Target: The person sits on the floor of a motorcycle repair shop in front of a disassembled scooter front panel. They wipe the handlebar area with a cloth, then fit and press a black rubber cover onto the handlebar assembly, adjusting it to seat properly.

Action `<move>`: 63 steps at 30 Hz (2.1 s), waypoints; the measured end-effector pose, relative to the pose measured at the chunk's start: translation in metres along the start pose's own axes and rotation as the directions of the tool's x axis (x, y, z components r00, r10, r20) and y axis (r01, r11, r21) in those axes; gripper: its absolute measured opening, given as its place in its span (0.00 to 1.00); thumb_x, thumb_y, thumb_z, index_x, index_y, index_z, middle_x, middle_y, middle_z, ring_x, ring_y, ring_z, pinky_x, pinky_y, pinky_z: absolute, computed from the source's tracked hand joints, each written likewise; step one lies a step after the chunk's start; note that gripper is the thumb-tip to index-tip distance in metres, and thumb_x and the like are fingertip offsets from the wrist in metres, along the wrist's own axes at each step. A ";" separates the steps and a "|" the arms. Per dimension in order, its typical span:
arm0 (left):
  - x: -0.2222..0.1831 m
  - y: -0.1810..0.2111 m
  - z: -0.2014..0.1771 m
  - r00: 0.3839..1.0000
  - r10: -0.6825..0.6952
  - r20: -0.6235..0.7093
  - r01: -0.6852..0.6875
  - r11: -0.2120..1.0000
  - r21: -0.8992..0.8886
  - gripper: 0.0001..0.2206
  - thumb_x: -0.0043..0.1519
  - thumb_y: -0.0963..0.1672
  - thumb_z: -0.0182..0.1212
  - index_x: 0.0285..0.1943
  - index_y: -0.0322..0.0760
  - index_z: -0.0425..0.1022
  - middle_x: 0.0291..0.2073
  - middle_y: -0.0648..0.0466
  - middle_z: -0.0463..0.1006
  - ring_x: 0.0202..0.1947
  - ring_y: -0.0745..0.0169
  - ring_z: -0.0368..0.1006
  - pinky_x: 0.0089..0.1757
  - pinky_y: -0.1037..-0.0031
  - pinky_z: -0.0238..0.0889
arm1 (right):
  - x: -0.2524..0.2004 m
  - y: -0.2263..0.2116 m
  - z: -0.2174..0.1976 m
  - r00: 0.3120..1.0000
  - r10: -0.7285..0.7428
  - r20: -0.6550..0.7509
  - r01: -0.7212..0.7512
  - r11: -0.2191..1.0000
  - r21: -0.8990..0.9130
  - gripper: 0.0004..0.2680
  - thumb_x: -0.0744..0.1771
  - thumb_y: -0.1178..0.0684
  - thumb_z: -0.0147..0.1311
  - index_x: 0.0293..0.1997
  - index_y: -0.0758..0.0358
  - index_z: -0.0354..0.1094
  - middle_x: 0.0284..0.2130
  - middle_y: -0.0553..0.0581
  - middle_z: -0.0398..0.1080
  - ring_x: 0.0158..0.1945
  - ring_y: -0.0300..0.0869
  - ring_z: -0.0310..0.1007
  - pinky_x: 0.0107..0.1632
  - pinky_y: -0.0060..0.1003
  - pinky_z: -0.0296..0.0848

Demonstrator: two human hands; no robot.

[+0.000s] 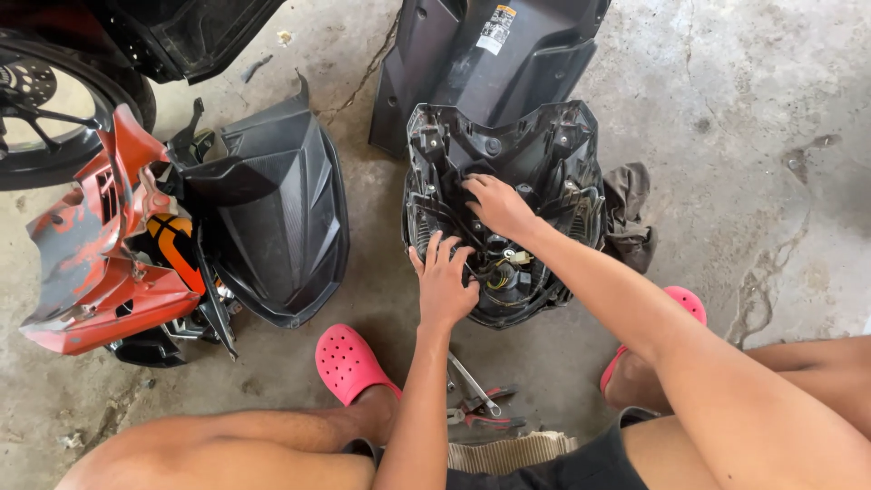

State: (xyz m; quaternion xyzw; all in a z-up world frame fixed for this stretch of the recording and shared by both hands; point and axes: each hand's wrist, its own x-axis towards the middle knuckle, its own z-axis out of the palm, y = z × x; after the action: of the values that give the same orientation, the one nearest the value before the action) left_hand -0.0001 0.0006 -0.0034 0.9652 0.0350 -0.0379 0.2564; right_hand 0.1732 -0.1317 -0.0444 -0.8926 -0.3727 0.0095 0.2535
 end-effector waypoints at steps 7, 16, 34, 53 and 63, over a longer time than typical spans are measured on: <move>0.000 0.004 -0.004 1.000 -0.009 0.015 0.009 1.000 -0.006 0.21 0.50 0.43 0.62 0.56 0.47 0.74 0.63 0.52 0.66 0.75 0.46 0.47 0.67 0.34 0.24 | -0.001 0.017 0.029 0.913 -0.406 -0.027 0.365 0.847 -0.387 0.08 0.68 0.57 0.53 0.52 0.62 0.70 0.48 0.56 0.73 0.61 0.51 0.68 0.56 0.48 0.76; 0.001 0.003 0.001 0.999 0.033 -0.032 -0.033 0.999 -0.014 0.22 0.49 0.42 0.62 0.55 0.47 0.74 0.62 0.51 0.66 0.75 0.43 0.48 0.67 0.31 0.26 | 0.039 0.033 0.030 0.868 0.401 -0.295 -0.333 0.908 0.255 0.06 0.65 0.49 0.59 0.42 0.51 0.79 0.33 0.54 0.80 0.43 0.49 0.80 0.46 0.43 0.79; 0.001 0.005 -0.003 1.000 -0.003 0.019 0.003 1.000 0.005 0.21 0.50 0.43 0.64 0.56 0.49 0.74 0.63 0.54 0.66 0.75 0.46 0.46 0.67 0.32 0.23 | 0.006 0.016 -0.007 0.975 0.174 0.136 -0.180 0.983 0.031 0.18 0.71 0.43 0.47 0.64 0.61 0.69 0.61 0.60 0.71 0.58 0.54 0.75 0.57 0.46 0.76; -0.002 0.003 0.002 1.000 0.014 -0.011 -0.014 1.000 -0.007 0.21 0.49 0.42 0.63 0.54 0.49 0.74 0.62 0.54 0.67 0.75 0.45 0.48 0.67 0.32 0.24 | -0.007 0.090 0.007 0.953 -0.301 0.018 0.248 0.748 -0.616 0.06 0.65 0.54 0.52 0.39 0.55 0.76 0.44 0.48 0.69 0.57 0.44 0.67 0.52 0.40 0.69; 0.001 0.002 0.003 1.000 0.011 -0.022 -0.010 1.000 0.013 0.22 0.48 0.43 0.63 0.54 0.50 0.74 0.62 0.55 0.67 0.75 0.46 0.48 0.67 0.32 0.25 | 0.006 0.101 0.033 0.997 -0.057 -0.050 0.010 0.752 -0.659 0.06 0.65 0.57 0.52 0.29 0.61 0.74 0.36 0.60 0.68 0.46 0.55 0.70 0.47 0.45 0.70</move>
State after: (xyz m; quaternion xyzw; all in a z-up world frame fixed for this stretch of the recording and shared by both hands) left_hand 0.0009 -0.0027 -0.0055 0.9673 0.0325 -0.0260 0.2501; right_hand 0.2376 -0.1734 -0.1187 -0.9177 -0.3594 -0.1567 -0.0643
